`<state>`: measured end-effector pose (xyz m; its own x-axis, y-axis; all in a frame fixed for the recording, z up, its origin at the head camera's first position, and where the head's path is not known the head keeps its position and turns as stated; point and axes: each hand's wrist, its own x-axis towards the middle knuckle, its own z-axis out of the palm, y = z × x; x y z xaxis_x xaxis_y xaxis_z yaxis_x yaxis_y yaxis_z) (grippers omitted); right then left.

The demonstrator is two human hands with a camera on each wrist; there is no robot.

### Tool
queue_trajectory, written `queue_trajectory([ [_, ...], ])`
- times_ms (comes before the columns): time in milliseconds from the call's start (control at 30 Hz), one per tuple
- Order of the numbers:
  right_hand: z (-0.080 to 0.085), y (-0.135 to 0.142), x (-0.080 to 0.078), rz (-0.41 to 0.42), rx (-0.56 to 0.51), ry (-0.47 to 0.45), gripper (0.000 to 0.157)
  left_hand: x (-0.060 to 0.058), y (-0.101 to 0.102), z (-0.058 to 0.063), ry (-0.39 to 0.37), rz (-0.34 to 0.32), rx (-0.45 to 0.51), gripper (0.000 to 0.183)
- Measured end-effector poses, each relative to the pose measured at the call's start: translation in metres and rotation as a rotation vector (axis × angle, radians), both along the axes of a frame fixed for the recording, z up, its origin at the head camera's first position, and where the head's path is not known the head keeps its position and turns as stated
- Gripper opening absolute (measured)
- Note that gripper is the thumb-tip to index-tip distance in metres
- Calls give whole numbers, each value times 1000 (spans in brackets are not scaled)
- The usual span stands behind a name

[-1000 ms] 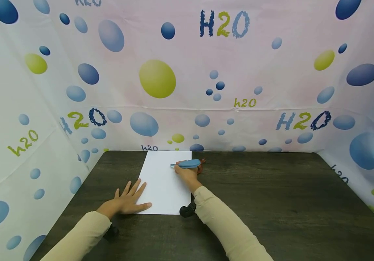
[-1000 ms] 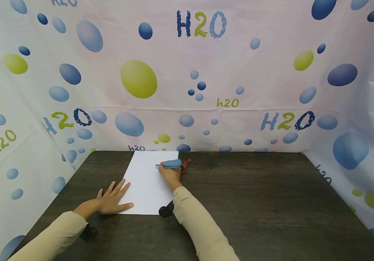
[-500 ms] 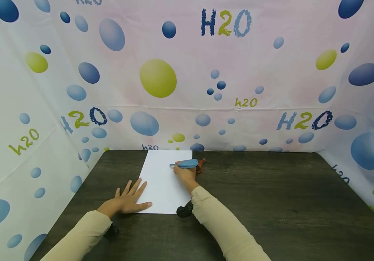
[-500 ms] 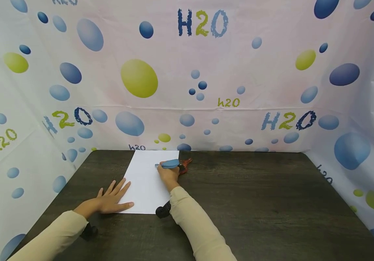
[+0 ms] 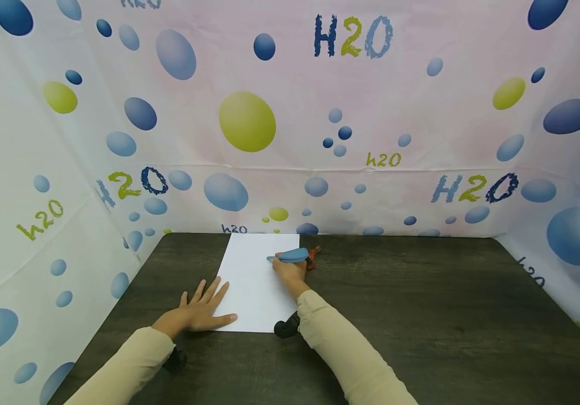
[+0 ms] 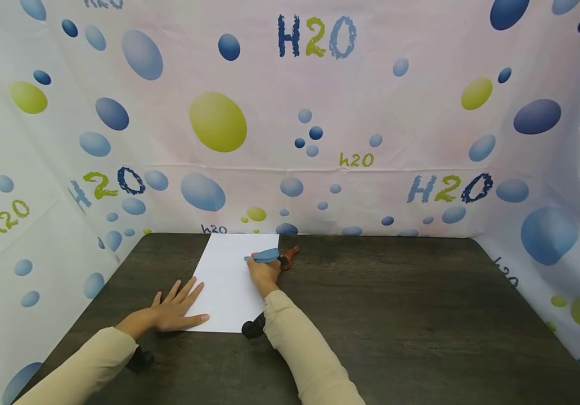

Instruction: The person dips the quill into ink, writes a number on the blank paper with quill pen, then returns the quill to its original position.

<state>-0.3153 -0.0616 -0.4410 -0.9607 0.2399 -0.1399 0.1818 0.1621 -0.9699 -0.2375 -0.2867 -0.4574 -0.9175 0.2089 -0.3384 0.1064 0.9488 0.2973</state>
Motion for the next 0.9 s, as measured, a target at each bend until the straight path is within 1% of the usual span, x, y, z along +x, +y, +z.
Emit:
queue_trajectory([
  [233, -2, 0, -2, 27, 3, 25, 12, -1, -2, -5, 22, 1, -1, 106],
  [500, -3, 2, -3, 42, -36, 32, 12, -1, -2, -5, 24, -2, 5, 107],
  [700, -4, 3, -2, 18, -47, 13, 36, 0, -1, -5, 30, -3, 8, 107],
  [733, -4, 3, -1, 15, -46, 10, 38, 0, -1, -5, 33, -3, 8, 107],
  [900, -5, 3, -2, 13, -60, 7, 33, 0, -1, -5, 28, -7, 8, 107],
])
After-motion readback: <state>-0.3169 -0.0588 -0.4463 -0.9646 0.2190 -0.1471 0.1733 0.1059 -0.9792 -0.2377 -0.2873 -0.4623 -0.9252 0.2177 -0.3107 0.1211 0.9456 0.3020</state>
